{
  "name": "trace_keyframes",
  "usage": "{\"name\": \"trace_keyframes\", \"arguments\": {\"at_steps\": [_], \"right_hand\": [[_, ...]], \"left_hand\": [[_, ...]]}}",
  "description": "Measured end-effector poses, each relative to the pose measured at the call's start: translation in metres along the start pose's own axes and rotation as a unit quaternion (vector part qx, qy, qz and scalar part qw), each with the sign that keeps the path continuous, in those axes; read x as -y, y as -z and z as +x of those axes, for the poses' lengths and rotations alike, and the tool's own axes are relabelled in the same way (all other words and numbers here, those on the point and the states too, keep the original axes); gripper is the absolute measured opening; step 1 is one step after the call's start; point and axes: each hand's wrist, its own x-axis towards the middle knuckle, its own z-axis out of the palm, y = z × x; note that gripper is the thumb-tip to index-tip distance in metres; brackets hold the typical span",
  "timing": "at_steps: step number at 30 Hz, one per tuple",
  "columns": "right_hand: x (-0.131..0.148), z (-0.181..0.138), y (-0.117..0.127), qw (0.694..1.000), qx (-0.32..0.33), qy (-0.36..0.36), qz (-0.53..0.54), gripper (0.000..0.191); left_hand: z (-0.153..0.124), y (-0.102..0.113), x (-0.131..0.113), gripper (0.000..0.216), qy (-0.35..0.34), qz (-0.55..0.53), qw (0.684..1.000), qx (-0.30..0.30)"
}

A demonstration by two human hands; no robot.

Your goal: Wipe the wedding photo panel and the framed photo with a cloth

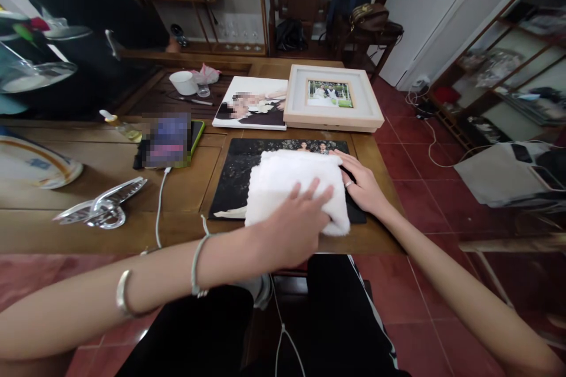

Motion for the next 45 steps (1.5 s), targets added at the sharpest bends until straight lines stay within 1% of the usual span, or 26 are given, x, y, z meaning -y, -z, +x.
{"name": "trace_keyframes", "arguments": {"at_steps": [4, 6, 8, 9, 10, 12, 14, 16, 18, 20, 21, 22, 24, 26, 28, 30, 31, 33, 35, 37, 39, 41, 43, 45], "right_hand": [[0.001, 0.000, 0.000, 1.000, 0.001, -0.002, -0.003, 0.042], [0.001, 0.000, 0.000, 1.000, 0.001, 0.000, -0.003, 0.042], [0.000, 0.000, 0.000, 1.000, -0.001, 0.001, -0.005, 0.042], [0.000, 0.000, 0.000, 1.000, -0.001, 0.003, -0.005, 0.041], [-0.001, 0.000, -0.001, 1.000, -0.002, 0.006, -0.006, 0.041], [-0.002, 0.000, -0.001, 1.000, -0.005, 0.012, -0.007, 0.041], [-0.003, 0.000, -0.002, 1.000, -0.008, 0.013, -0.008, 0.040], [-0.003, -0.001, -0.002, 1.000, -0.010, 0.013, -0.003, 0.039], [-0.003, -0.001, -0.001, 1.000, -0.011, 0.021, 0.010, 0.039], [-0.003, -0.001, -0.001, 0.999, -0.011, 0.031, 0.022, 0.039], [-0.003, -0.001, -0.001, 0.999, -0.009, 0.035, 0.025, 0.040], [-0.003, -0.001, -0.001, 0.999, -0.008, 0.035, 0.026, 0.040], [-0.003, -0.001, -0.001, 0.999, -0.010, 0.025, 0.021, 0.040], [-0.002, -0.001, -0.001, 1.000, -0.009, 0.007, 0.013, 0.040], [0.000, -0.001, -0.001, 1.000, -0.013, -0.014, 0.012, 0.042], [0.003, -0.002, -0.001, 0.999, -0.025, -0.032, 0.023, 0.044], [0.004, -0.002, -0.001, 0.998, -0.037, -0.041, 0.033, 0.044], [0.006, -0.003, 0.000, 0.995, -0.059, -0.057, 0.060, 0.045], [0.006, -0.004, 0.000, 0.990, -0.073, -0.074, 0.096, 0.045], [0.006, -0.005, 0.000, 0.985, -0.079, -0.090, 0.122, 0.044], [0.006, -0.005, 0.001, 0.986, -0.082, -0.091, 0.115, 0.043], [0.007, -0.004, 0.001, 0.992, -0.080, -0.064, 0.075, 0.043], [0.008, -0.004, 0.002, 0.997, -0.070, -0.025, 0.033, 0.044], [0.009, -0.003, 0.001, 0.998, -0.065, -0.002, 0.006, 0.044]], "left_hand": [[0.033, 0.009, 0.057, 0.045, 0.057, -0.004, 0.998, -0.005], [0.050, 0.009, 0.082, 0.045, 0.050, -0.011, 0.998, -0.042], [0.061, 0.008, 0.097, 0.045, 0.039, -0.010, 0.997, -0.065], [0.065, 0.007, 0.099, 0.045, 0.035, -0.004, 0.997, -0.069], [0.066, 0.006, 0.097, 0.044, 0.034, 0.008, 0.997, -0.070], [0.061, 0.003, 0.080, 0.042, 0.035, 0.040, 0.996, -0.065], [0.046, -0.002, 0.049, 0.037, 0.035, 0.077, 0.995, -0.054], [0.024, -0.008, 0.011, 0.032, 0.027, 0.110, 0.993, -0.045], [0.002, -0.015, -0.023, 0.028, 0.005, 0.130, 0.990, -0.063], [-0.013, -0.020, -0.045, 0.024, -0.021, 0.120, 0.990, -0.073], [-0.016, -0.021, -0.048, 0.023, -0.027, 0.109, 0.991, -0.074], [-0.016, -0.020, -0.046, 0.023, -0.027, 0.097, 0.992, -0.074], [-0.007, -0.016, -0.030, 0.026, -0.004, 0.078, 0.994, -0.075], [0.012, -0.010, -0.004, 0.031, 0.042, 0.077, 0.993, -0.083], [0.032, -0.006, 0.021, 0.035, 0.104, 0.089, 0.987, -0.088], [0.050, -0.004, 0.034, 0.038, 0.151, 0.096, 0.980, -0.083], [0.056, -0.005, 0.035, 0.039, 0.160, 0.100, 0.978, -0.083], [0.064, -0.009, 0.026, 0.040, 0.151, 0.115, 0.977, -0.093], [0.065, -0.014, 0.005, 0.040, 0.122, 0.139, 0.977, -0.103], [0.057, -0.019, -0.020, 0.039, 0.094, 0.159, 0.978, -0.098], [0.041, -0.023, -0.043, 0.036, 0.062, 0.169, 0.980, -0.089], [0.018, -0.025, -0.061, 0.032, 0.022, 0.166, 0.982, -0.091], [-0.005, -0.025, -0.069, 0.029, -0.009, 0.150, 0.984, -0.096], [-0.019, -0.022, -0.065, 0.028, -0.033, 0.122, 0.988, -0.093]]}}
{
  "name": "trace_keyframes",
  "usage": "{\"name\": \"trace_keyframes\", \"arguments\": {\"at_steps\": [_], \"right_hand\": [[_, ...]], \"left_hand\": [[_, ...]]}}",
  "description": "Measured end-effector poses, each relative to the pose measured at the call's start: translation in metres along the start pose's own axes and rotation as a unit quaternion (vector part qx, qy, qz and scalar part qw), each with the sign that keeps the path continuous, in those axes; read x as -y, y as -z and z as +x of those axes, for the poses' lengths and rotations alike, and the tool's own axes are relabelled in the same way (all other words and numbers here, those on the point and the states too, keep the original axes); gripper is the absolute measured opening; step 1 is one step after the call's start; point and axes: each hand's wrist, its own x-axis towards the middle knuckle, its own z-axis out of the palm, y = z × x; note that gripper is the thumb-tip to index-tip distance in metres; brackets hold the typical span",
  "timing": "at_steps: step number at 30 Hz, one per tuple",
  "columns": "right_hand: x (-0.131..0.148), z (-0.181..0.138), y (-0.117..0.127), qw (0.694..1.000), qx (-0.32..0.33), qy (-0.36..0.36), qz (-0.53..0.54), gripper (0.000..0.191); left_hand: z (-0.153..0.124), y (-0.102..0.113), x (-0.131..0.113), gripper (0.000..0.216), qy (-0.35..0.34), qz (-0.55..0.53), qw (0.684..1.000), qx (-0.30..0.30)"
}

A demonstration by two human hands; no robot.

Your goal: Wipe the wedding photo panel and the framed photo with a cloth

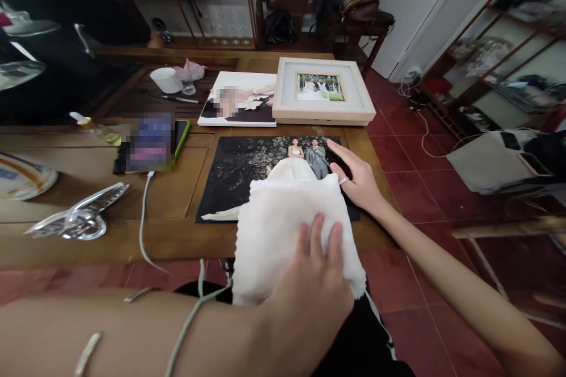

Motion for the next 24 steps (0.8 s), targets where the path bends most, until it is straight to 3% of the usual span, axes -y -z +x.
{"name": "trace_keyframes", "arguments": {"at_steps": [3, 5, 7, 11, 16, 20, 24], "right_hand": [[0.000, 0.000, -0.001, 1.000, 0.003, 0.003, -0.020, 0.039], [-0.001, 0.000, -0.001, 1.000, 0.006, -0.001, -0.028, 0.038], [-0.002, 0.000, -0.002, 0.999, 0.008, -0.006, -0.035, 0.038], [-0.004, 0.000, -0.002, 0.999, 0.010, -0.006, -0.045, 0.039], [-0.004, 0.001, -0.002, 0.999, 0.015, -0.003, -0.041, 0.036], [-0.003, 0.001, -0.001, 0.999, 0.024, -0.002, -0.037, 0.037], [-0.003, 0.000, -0.001, 0.999, 0.029, -0.004, -0.031, 0.040]], "left_hand": [[0.004, 0.001, 0.032, 0.028, 0.040, -0.026, 0.999, 0.024], [0.021, -0.004, 0.066, 0.031, 0.099, -0.026, 0.994, 0.024], [0.044, -0.011, 0.104, 0.035, 0.113, -0.049, 0.992, -0.005], [0.087, -0.023, 0.159, 0.035, 0.048, -0.168, 0.982, -0.072], [0.120, -0.022, 0.164, 0.030, -0.031, -0.214, 0.972, -0.090], [0.125, -0.012, 0.160, 0.031, 0.001, -0.160, 0.986, -0.036], [0.102, -0.002, 0.170, 0.032, 0.048, -0.081, 0.995, 0.021]]}}
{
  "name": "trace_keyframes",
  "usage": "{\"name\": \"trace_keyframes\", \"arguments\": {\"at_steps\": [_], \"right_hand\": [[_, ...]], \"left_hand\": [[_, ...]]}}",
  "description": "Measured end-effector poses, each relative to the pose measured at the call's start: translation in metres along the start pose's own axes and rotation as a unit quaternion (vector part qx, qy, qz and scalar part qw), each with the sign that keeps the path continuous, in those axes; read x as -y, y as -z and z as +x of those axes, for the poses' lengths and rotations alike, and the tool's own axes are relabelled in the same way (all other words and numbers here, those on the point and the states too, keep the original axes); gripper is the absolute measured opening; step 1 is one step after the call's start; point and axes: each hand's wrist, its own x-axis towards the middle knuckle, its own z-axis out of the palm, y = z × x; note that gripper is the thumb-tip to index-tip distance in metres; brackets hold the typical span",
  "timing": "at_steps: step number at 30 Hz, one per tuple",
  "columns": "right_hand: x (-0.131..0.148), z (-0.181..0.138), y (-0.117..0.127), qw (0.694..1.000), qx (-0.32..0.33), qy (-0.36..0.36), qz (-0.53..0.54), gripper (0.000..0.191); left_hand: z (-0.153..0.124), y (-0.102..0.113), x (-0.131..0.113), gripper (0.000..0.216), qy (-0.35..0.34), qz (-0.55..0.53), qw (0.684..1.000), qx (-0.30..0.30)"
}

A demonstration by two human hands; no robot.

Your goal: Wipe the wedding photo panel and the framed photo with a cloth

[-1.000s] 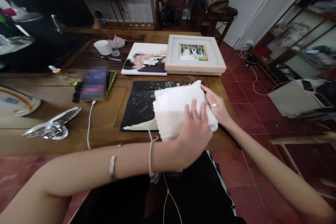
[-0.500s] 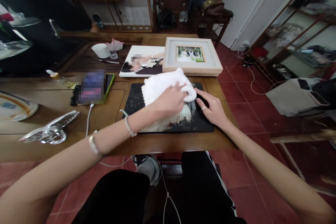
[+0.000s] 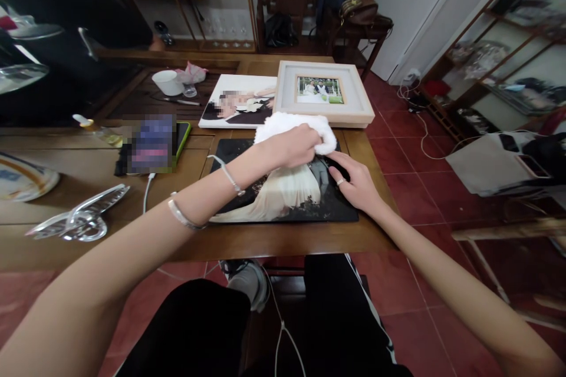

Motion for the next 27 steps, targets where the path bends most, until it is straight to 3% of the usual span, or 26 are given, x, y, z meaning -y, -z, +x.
{"name": "trace_keyframes", "arguments": {"at_steps": [5, 8, 13, 17, 20, 25, 27], "right_hand": [[0.000, -0.001, -0.002, 1.000, 0.000, -0.005, 0.005, 0.041], [0.000, -0.001, -0.002, 1.000, -0.001, -0.005, 0.006, 0.040], [0.002, -0.001, -0.001, 0.999, -0.010, -0.032, 0.017, 0.040], [0.003, -0.001, 0.000, 0.999, -0.015, -0.043, 0.029, 0.045], [0.003, -0.002, 0.000, 0.998, -0.013, -0.045, 0.032, 0.045], [0.003, -0.002, -0.001, 0.998, -0.016, -0.041, 0.038, 0.043], [0.003, -0.001, -0.001, 0.998, -0.013, -0.035, 0.040, 0.042]], "left_hand": [[-0.054, 0.005, 0.012, 0.031, 0.061, 0.086, 0.992, 0.069], [-0.073, -0.003, 0.006, 0.031, 0.049, 0.094, 0.992, 0.073], [-0.058, -0.029, -0.007, 0.038, -0.019, 0.123, 0.992, 0.012], [-0.039, -0.035, -0.013, 0.040, -0.027, 0.124, 0.992, 0.008], [-0.046, -0.032, -0.034, 0.036, -0.032, 0.123, 0.992, 0.012], [-0.091, -0.033, -0.100, 0.027, -0.074, 0.131, 0.988, -0.031], [-0.105, -0.034, -0.116, 0.025, -0.091, 0.120, 0.988, -0.037]]}}
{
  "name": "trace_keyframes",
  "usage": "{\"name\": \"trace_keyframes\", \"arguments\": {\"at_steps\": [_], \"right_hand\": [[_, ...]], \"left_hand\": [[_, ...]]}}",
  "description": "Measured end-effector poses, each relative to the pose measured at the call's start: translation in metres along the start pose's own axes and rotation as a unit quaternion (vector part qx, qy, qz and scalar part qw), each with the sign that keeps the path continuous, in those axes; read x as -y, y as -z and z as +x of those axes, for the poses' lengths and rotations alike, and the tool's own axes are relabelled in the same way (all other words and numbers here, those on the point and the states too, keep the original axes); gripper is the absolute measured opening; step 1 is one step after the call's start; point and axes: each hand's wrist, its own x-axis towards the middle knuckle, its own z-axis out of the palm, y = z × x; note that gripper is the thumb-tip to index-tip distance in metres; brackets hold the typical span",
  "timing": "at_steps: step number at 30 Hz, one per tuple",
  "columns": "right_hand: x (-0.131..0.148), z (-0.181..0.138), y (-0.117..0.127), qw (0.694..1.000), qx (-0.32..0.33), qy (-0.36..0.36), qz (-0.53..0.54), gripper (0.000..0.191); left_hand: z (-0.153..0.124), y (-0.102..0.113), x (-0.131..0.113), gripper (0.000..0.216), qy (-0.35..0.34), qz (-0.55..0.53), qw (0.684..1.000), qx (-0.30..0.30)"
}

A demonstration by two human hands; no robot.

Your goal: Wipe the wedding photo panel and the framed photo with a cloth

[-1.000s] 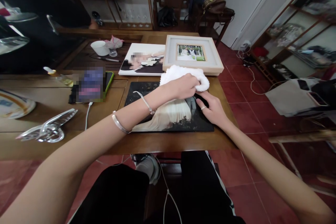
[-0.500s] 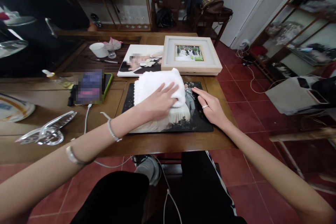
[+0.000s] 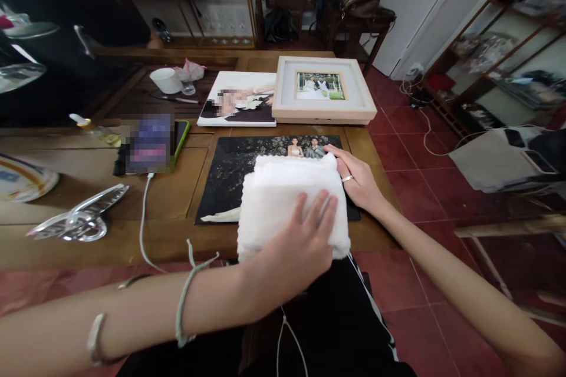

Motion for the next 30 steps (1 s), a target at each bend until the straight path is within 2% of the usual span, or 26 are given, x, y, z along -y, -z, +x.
{"name": "trace_keyframes", "arguments": {"at_steps": [1, 3, 7, 9, 11, 14, 20, 23, 26, 30], "right_hand": [[0.000, 0.000, 0.000, 1.000, 0.003, 0.002, 0.001, 0.042], [-0.001, 0.001, 0.000, 1.000, 0.006, 0.006, 0.000, 0.042], [-0.002, 0.001, -0.001, 1.000, 0.011, 0.004, -0.017, 0.042], [-0.003, 0.001, -0.001, 1.000, 0.013, 0.003, -0.021, 0.043], [-0.003, 0.001, -0.001, 1.000, 0.012, 0.005, -0.022, 0.042], [-0.003, 0.001, -0.001, 1.000, 0.013, 0.008, -0.023, 0.042], [-0.002, 0.002, -0.001, 1.000, 0.010, 0.015, -0.014, 0.042], [-0.002, 0.002, -0.002, 1.000, 0.010, 0.018, -0.011, 0.041], [-0.004, 0.002, -0.003, 1.000, 0.009, 0.020, -0.008, 0.041], [-0.006, 0.002, -0.003, 1.000, 0.010, 0.017, -0.015, 0.043]], "left_hand": [[-0.003, 0.001, -0.002, 0.025, -0.002, -0.009, 1.000, 0.001], [-0.002, 0.000, 0.008, 0.027, 0.011, -0.024, 1.000, 0.011], [0.020, -0.011, 0.068, 0.038, 0.086, -0.037, 0.994, 0.058], [0.032, -0.018, 0.097, 0.041, 0.100, -0.049, 0.990, 0.083], [0.040, -0.024, 0.112, 0.041, 0.112, -0.043, 0.990, 0.076], [0.039, -0.024, 0.100, 0.038, 0.117, -0.011, 0.992, 0.055], [0.004, -0.004, 0.006, 0.029, 0.092, 0.029, 0.995, 0.035], [-0.011, 0.005, -0.019, 0.026, 0.060, 0.005, 0.998, 0.033], [-0.008, 0.007, -0.005, 0.024, 0.043, -0.047, 0.997, 0.049], [0.020, -0.005, 0.058, 0.035, 0.098, -0.062, 0.991, 0.071]]}}
